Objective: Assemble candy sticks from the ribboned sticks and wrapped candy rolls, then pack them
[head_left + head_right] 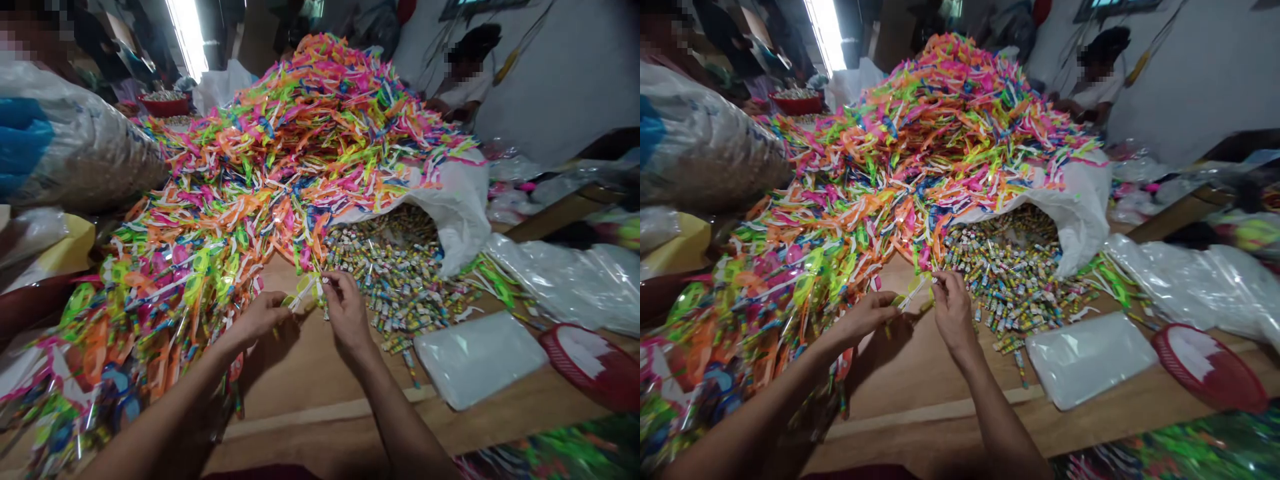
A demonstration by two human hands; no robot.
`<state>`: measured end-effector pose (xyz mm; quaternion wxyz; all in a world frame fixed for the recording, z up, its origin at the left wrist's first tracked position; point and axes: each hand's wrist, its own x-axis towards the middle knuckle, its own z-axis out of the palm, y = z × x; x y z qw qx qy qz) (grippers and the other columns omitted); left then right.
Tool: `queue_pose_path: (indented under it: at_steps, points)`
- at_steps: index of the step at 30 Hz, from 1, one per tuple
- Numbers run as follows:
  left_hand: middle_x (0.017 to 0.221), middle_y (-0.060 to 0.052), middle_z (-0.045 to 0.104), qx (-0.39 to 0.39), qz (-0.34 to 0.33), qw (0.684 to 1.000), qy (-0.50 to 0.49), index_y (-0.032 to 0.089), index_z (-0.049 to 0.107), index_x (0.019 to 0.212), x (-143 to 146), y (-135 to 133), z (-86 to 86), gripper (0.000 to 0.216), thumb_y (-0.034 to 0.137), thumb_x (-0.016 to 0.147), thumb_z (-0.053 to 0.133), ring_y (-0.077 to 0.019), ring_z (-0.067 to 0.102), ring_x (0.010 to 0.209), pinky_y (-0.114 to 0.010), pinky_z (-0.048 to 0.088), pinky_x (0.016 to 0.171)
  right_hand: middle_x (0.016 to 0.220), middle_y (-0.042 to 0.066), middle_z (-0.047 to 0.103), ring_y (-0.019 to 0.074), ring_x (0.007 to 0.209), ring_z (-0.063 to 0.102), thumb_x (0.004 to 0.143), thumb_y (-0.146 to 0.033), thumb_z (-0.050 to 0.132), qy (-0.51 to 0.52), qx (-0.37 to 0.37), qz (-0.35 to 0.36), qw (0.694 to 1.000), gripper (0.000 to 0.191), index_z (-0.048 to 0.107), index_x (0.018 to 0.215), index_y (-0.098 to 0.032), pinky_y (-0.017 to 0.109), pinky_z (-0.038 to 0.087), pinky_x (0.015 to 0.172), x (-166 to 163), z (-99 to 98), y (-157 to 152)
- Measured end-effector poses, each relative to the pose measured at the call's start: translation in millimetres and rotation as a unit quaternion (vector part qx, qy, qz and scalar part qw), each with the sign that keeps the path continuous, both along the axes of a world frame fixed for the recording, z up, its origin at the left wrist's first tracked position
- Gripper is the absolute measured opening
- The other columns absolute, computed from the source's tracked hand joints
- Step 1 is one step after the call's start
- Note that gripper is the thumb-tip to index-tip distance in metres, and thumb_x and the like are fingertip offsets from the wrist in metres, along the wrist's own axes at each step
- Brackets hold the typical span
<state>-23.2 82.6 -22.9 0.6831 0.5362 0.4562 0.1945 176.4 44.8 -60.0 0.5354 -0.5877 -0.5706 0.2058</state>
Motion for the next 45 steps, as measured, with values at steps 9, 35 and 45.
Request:
queue_pose_path:
  at_steps: [9,35,45]
  points:
    - [0.068,0.001,0.067,0.068,0.274,0.954,-0.102,0.017,0.074,0.076,1,-6,7.4,0.031,0.036,0.057,0.088,-0.0115,0.055,0.060,-0.023,0.041,0.060,0.108,0.006,0.074,0.0224,0.098,0.069,0.098,-0.041,0.062,0.106,-0.027,-0.021,0.994,0.026,0.069,0.116,-0.025,0.037,0.057,0.087,-14,-11.7,-7]
    - [0.048,-0.001,0.057,0.062,0.229,0.970,-0.051,0.017,0.065,0.060,16,-21,4.3,0.044,0.056,0.064,0.085,-0.0147,0.051,0.040,-0.027,0.039,0.040,0.098,0.005,0.078,0.0219,0.087,0.072,0.093,-0.034,0.066,0.142,-0.081,0.069,0.984,0.020,0.077,0.108,-0.025,0.038,0.060,0.083,-39,2.2,-29]
    - [0.062,-0.005,0.067,0.064,0.084,0.994,-0.033,0.017,0.071,0.065,-17,-25,14.5,0.038,0.052,0.071,0.084,-0.0160,0.058,0.058,-0.027,0.045,0.057,0.098,0.003,0.078,0.0196,0.088,0.074,0.088,-0.034,0.074,0.241,-0.136,0.128,0.952,0.020,0.074,0.106,-0.025,0.033,0.062,0.079,-56,-8.5,-48]
